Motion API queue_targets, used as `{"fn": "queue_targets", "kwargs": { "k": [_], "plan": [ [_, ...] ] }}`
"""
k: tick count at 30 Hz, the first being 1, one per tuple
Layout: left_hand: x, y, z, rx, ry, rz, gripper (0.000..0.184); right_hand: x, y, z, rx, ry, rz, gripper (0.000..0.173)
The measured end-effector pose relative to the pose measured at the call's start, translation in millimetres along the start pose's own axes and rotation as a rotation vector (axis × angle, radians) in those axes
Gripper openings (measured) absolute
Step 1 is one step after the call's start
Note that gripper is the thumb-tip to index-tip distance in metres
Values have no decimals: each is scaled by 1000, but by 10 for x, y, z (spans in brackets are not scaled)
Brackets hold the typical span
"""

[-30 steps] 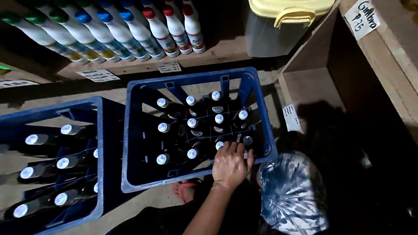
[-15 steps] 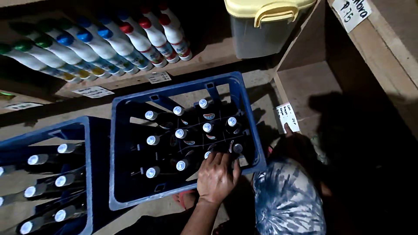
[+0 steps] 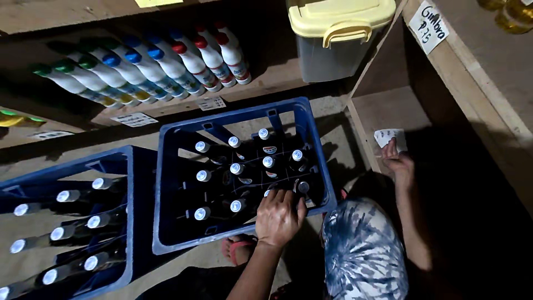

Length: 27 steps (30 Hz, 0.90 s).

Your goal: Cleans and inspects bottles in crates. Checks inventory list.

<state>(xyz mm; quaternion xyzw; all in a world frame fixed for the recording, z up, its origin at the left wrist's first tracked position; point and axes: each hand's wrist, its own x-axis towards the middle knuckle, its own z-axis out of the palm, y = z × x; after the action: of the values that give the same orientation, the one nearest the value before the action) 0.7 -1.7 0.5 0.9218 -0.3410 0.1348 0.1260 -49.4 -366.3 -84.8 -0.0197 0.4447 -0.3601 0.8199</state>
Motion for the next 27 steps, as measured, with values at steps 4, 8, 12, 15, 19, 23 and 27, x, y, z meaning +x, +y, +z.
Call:
{"fn": "queue_targets", "kwargs": {
  "k": [4, 8, 12, 15, 19, 23, 27],
  "plan": [
    [1, 4, -35, -11, -28, -22, 52, -457, -54, 321, -109, -187, -5, 41],
    [-8, 7, -49, -15, -29, -15, 51, -884, -131, 391, -596, -469, -142, 41],
    [58, 45, -257, -103, -346, -122, 47, -1844, 26, 556, -1272, -806, -434, 11],
    [195, -30, -512, -479, -611, -402, 42, -2363, 82, 667, -1565, -984, -502, 12],
    [15, -234, -960, -1456, -90, -705, 54, -2780, 266, 721, -1605, -1199, -429, 8],
    [-484, -532, -1523, -1452, 180, -550, 33, -3130, 642, 797, -1701, -1311, -288, 9],
    [-1128, -751, -1876, -1224, 445, -472, 17, -3371, 1160, 790, -1721, -1474, -147, 5]
  ]
}}
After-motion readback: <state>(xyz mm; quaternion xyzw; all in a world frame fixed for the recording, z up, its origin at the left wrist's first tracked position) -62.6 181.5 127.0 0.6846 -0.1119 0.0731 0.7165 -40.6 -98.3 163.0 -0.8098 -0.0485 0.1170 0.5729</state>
